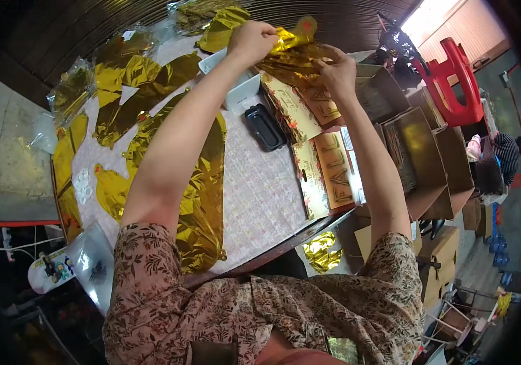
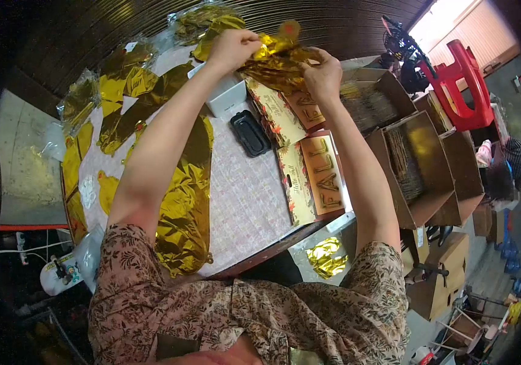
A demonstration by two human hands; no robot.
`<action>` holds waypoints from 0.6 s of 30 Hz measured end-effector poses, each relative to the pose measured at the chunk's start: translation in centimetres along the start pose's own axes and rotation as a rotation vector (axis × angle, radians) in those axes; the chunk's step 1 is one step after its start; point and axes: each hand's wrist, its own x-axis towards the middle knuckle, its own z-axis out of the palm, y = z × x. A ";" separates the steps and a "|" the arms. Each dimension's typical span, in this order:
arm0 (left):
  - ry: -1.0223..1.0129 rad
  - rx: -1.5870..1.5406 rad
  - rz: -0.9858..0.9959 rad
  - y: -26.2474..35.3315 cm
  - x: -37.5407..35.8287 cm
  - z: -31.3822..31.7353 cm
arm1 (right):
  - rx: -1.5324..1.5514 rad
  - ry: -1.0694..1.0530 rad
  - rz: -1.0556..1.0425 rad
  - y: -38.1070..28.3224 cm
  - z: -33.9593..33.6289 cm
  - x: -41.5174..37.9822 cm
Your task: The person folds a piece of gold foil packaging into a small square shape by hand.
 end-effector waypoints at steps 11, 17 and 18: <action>-0.057 -0.280 -0.046 -1.6 1.5 -1.1 | -0.191 0.259 -0.528 -4.0 -0.7 0.1; -0.096 -0.217 -0.128 0.6 0.4 -0.9 | -0.554 0.153 -0.898 -3.7 0.3 2.0; -0.091 -0.218 -0.131 0.3 0.6 -1.1 | -0.552 0.150 -0.902 -3.5 0.2 1.7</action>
